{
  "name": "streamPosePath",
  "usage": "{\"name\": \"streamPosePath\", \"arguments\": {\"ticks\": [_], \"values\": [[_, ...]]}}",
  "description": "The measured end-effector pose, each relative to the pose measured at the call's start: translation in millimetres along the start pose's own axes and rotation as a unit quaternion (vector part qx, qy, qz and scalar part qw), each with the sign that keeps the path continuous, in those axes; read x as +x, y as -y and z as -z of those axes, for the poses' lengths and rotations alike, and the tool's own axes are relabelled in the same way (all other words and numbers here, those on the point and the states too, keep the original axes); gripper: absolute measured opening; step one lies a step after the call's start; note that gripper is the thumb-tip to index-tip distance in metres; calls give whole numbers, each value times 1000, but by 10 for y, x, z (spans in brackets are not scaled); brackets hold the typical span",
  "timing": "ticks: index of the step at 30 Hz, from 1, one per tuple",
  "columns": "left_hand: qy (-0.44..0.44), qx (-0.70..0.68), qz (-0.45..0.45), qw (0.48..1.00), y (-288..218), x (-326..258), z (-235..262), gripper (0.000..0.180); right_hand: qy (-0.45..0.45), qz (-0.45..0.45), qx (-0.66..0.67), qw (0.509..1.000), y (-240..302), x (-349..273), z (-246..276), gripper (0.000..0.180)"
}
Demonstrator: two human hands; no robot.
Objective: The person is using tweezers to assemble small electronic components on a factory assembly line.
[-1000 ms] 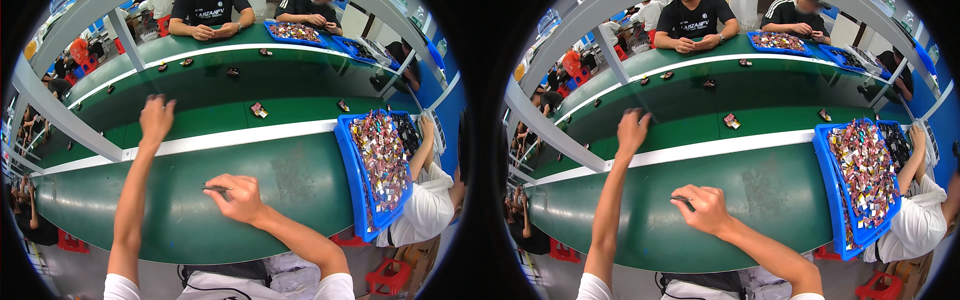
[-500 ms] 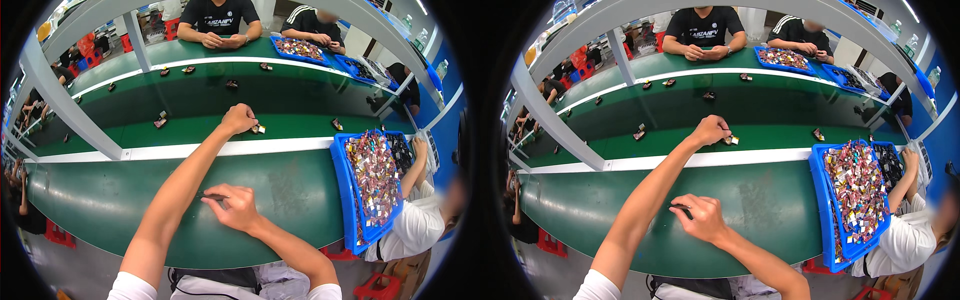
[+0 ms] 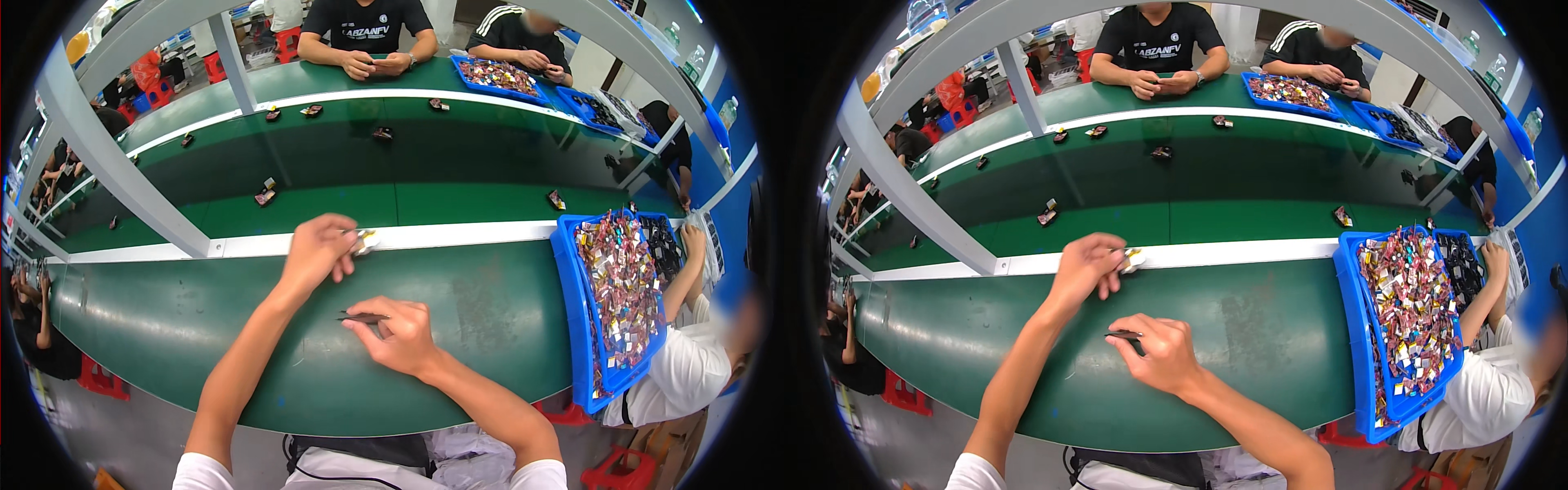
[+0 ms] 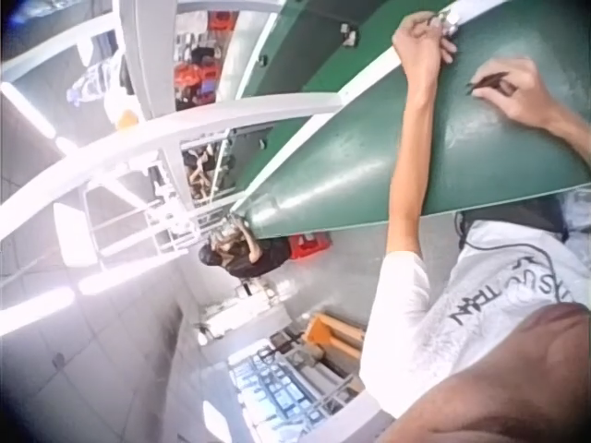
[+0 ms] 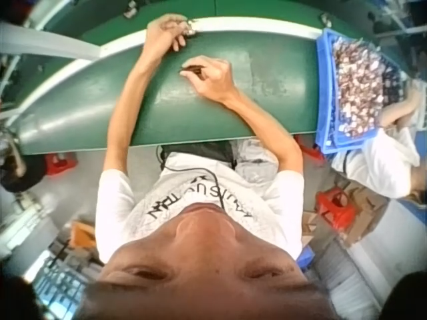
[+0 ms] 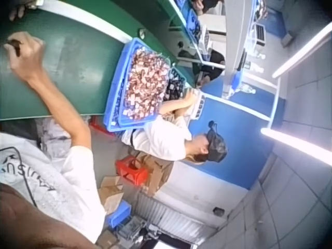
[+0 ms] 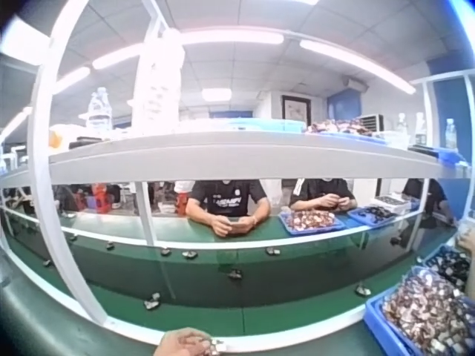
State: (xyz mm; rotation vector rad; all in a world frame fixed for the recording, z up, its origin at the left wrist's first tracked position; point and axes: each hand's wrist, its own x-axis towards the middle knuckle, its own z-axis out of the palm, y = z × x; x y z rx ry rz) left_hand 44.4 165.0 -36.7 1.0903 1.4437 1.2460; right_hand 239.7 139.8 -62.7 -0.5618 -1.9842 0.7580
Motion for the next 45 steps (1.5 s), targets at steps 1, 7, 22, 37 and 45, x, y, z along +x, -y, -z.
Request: {"name": "streamPosePath", "arguments": {"ticks": [1,7,22,37,45], "values": [[-16,-13,14,1000,38,-144,63,23,-2,1,3,1000,-11,7,-3,14],[-43,-28,54,997,173,-725,185,21,-12,-34,26,999,-44,-39,-31,18],[-78,-81,30,993,255,-890,173,20,-12,-55,73,996,28,-24,-36,20],[-99,-106,37,989,199,-919,173,21,2,-148,133,980,40,-42,-60,16],[-63,-131,43,988,287,-903,171,24,-31,-190,145,970,31,-38,-28,15]]}}
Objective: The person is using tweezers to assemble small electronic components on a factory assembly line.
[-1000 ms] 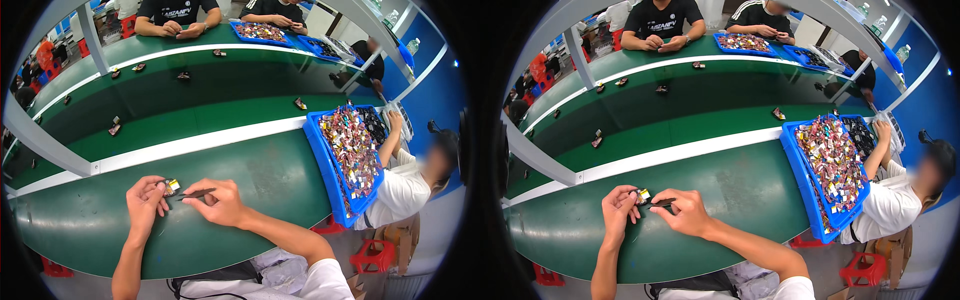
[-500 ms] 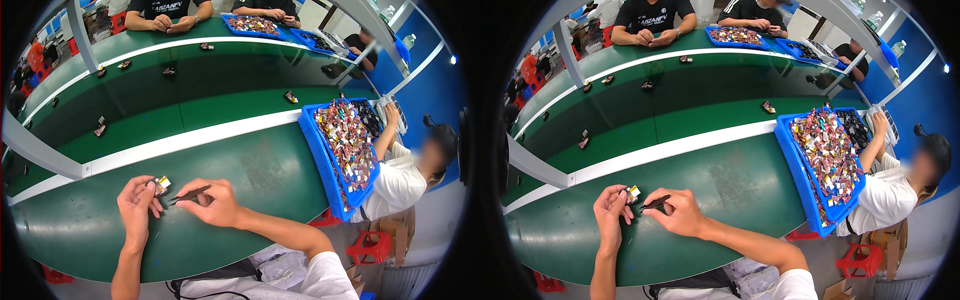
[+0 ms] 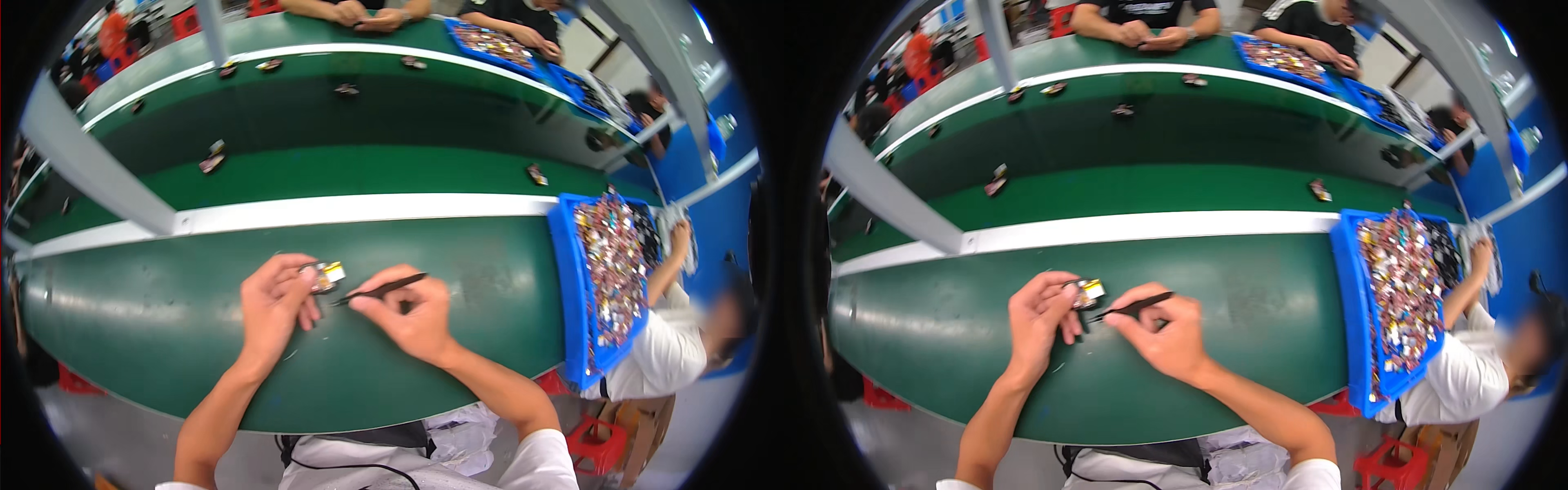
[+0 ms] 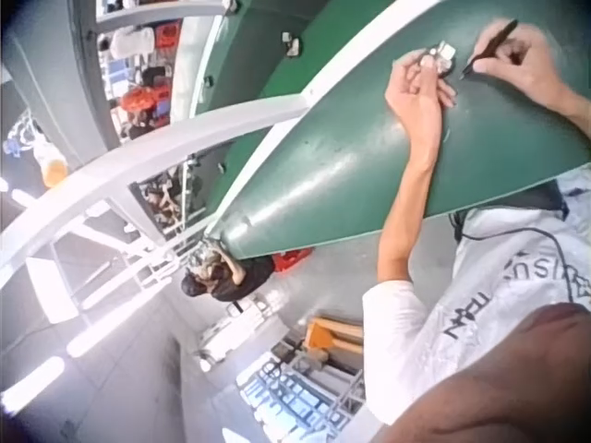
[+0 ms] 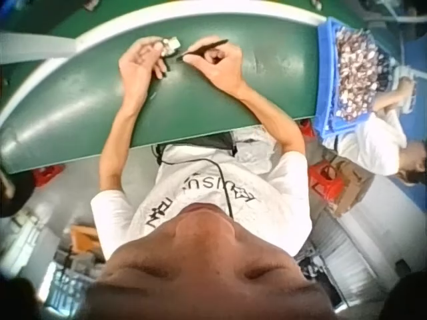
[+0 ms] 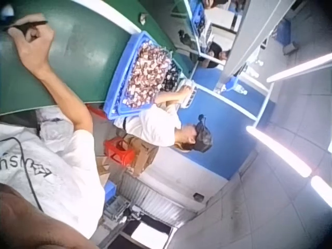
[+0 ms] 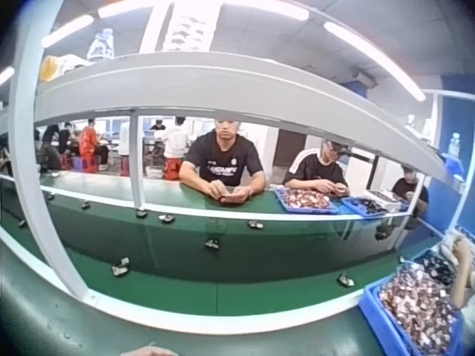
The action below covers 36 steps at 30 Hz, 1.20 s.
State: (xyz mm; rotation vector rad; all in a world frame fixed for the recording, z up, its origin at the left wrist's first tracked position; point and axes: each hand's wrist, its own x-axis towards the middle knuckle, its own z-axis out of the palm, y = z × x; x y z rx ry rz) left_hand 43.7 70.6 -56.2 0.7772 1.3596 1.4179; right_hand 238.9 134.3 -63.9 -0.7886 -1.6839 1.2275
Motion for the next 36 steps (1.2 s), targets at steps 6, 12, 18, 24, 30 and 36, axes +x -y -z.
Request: {"name": "streamPosePath", "arguments": {"ticks": [6,12,18,24,30,36], "values": [[5,-10,6,1000,-1,-25,11,21,-18,-21,-6,1000,2,6,11,15],[13,-2,6,1000,32,-55,-21,21,-9,1,-27,1000,-24,-5,3,17],[19,-2,2,1000,41,-62,-56,21,-21,-4,-21,1000,-50,6,4,18],[25,0,9,1000,49,-100,-77,21,-4,-22,-37,999,-30,7,7,19],[32,-14,-9,999,117,-102,-115,22,-8,-31,-30,999,-34,-1,19,19],[38,-7,-18,999,111,-98,-109,22,10,-99,30,995,5,43,34,18]]}}
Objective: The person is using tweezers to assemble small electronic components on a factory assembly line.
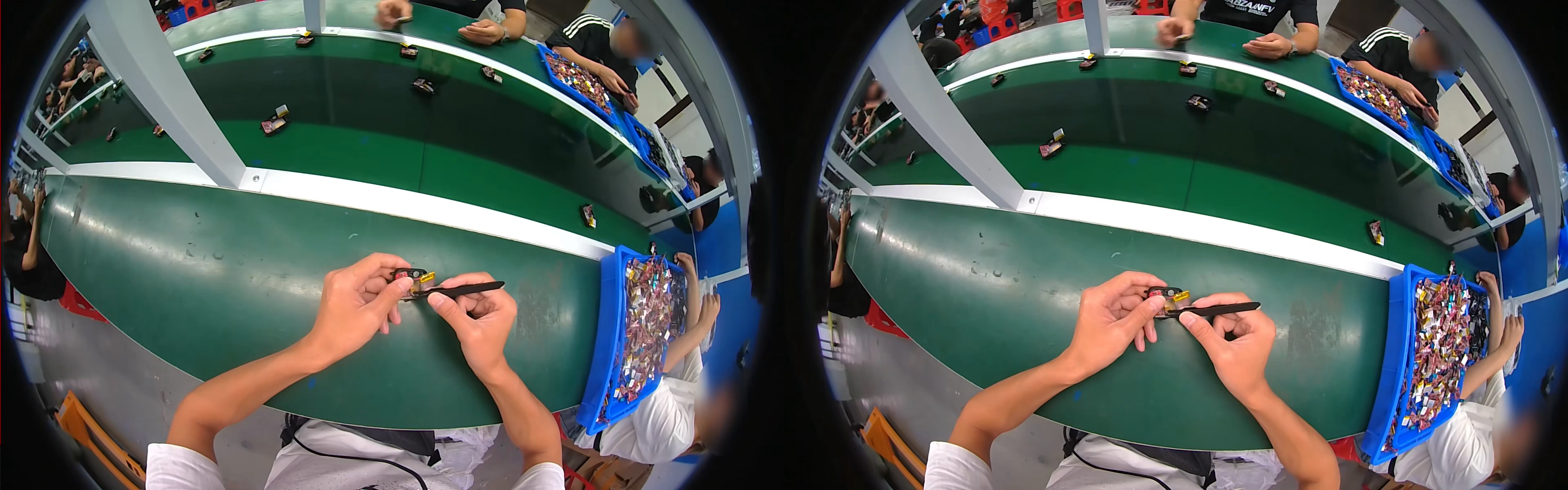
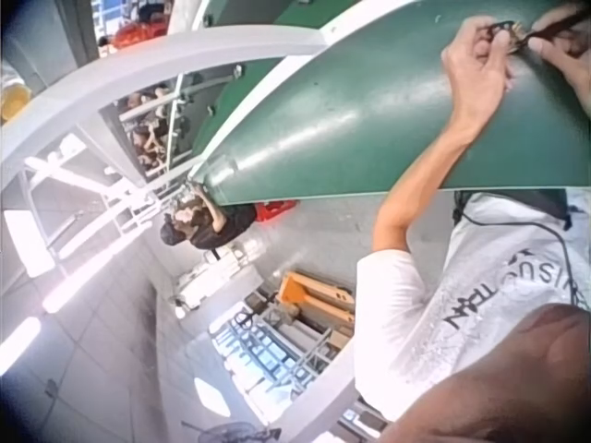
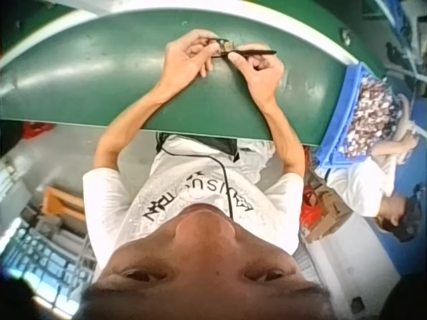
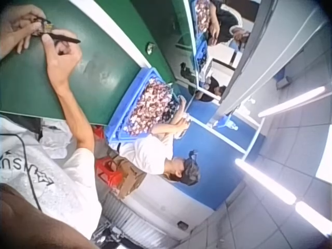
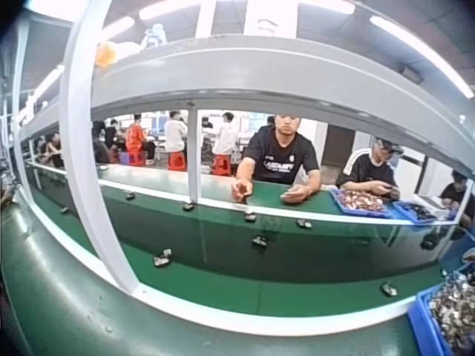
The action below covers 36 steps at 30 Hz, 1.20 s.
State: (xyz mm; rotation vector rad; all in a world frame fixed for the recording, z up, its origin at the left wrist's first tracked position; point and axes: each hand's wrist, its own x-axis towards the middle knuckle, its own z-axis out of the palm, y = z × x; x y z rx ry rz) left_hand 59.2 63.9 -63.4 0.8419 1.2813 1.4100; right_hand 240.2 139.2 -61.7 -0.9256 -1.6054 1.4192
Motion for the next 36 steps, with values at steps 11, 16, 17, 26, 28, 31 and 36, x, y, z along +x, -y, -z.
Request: {"name": "streamPosePath", "arguments": {"ticks": [11,16,17,26,28,31,36], "values": [[17,-21,27,999,0,4,13,21,18,-24,30,999,-1,4,18,16],[18,-41,36,998,9,33,35,23,23,-26,37,999,10,17,13,16],[19,-44,38,998,5,37,37,22,25,-26,37,999,8,19,15,16],[10,-34,40,999,-22,-2,25,19,29,-43,36,998,22,-2,22,16],[8,-34,36,999,-3,7,-22,19,18,-36,35,999,5,-19,40,16],[12,-25,31,999,18,-5,-27,21,10,-32,38,999,-2,-14,36,15],[-16,-15,30,999,14,1,80,19,32,-37,36,998,-50,10,-24,15]]}}
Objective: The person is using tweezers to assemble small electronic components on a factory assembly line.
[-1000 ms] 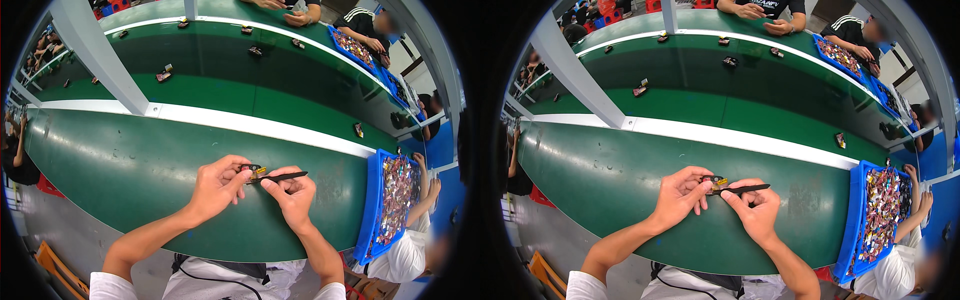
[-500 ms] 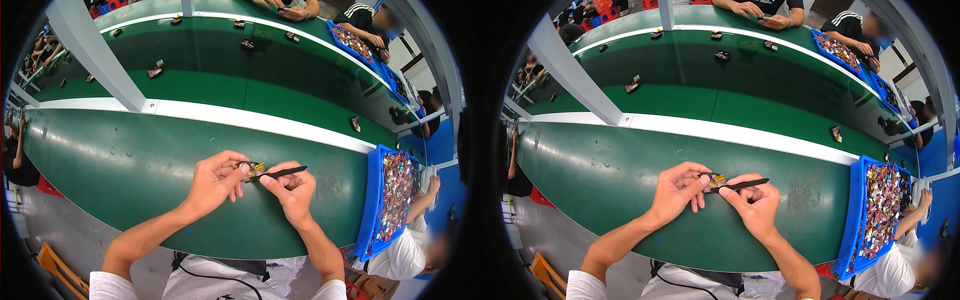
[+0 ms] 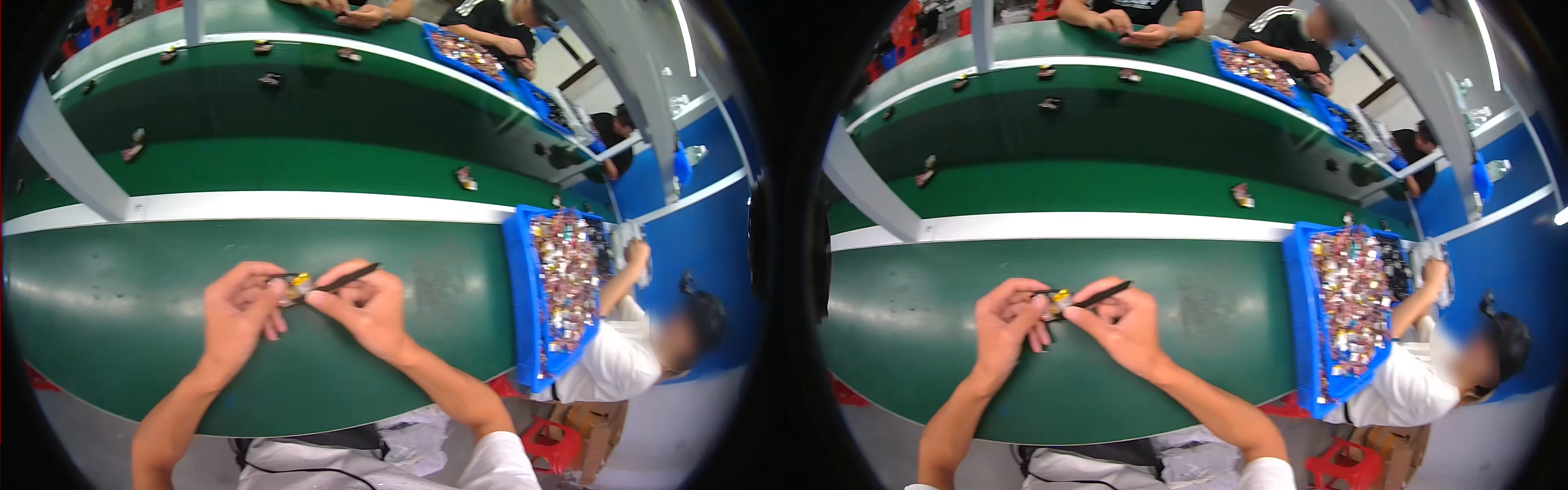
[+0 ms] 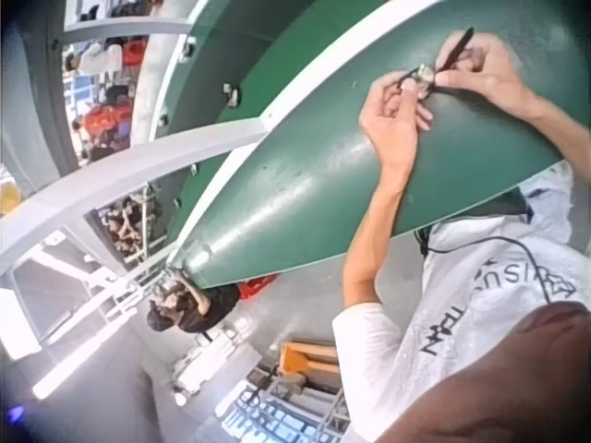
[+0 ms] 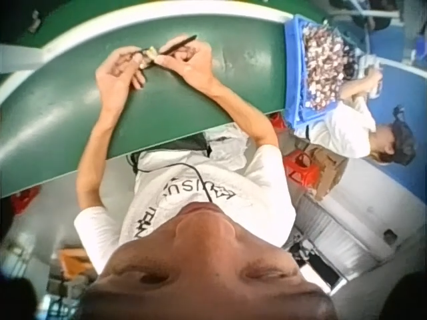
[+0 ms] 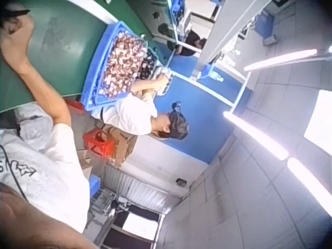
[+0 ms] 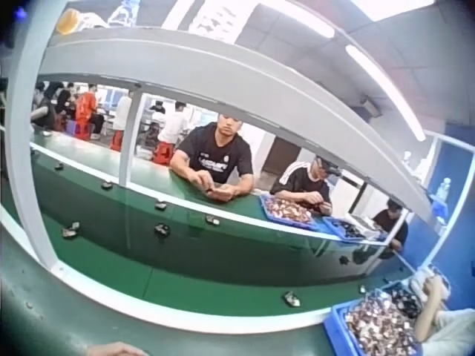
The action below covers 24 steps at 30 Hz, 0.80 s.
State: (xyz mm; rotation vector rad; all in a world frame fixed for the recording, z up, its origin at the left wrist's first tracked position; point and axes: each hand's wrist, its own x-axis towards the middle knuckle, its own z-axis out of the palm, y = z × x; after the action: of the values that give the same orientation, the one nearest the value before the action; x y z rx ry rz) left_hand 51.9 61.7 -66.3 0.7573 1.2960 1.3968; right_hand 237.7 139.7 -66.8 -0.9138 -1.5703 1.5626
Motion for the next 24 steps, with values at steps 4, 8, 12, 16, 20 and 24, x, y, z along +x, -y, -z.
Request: {"name": "streamPosePath", "arguments": {"ticks": [4,8,12,16,20,24], "values": [[24,17,-13,999,-11,39,-52,18,17,-5,38,999,-42,5,51,15],[25,25,-6,999,-48,31,-59,17,33,-2,45,998,9,0,78,15],[28,42,-12,999,-3,27,-99,17,22,0,84,996,-22,-7,70,15],[22,60,-27,998,13,14,-129,18,38,-17,77,996,14,-18,107,12],[16,61,-29,998,-12,19,-151,18,32,-8,75,997,20,-13,112,12],[14,48,-26,998,-30,32,-155,17,33,-5,71,997,13,6,123,13]]}}
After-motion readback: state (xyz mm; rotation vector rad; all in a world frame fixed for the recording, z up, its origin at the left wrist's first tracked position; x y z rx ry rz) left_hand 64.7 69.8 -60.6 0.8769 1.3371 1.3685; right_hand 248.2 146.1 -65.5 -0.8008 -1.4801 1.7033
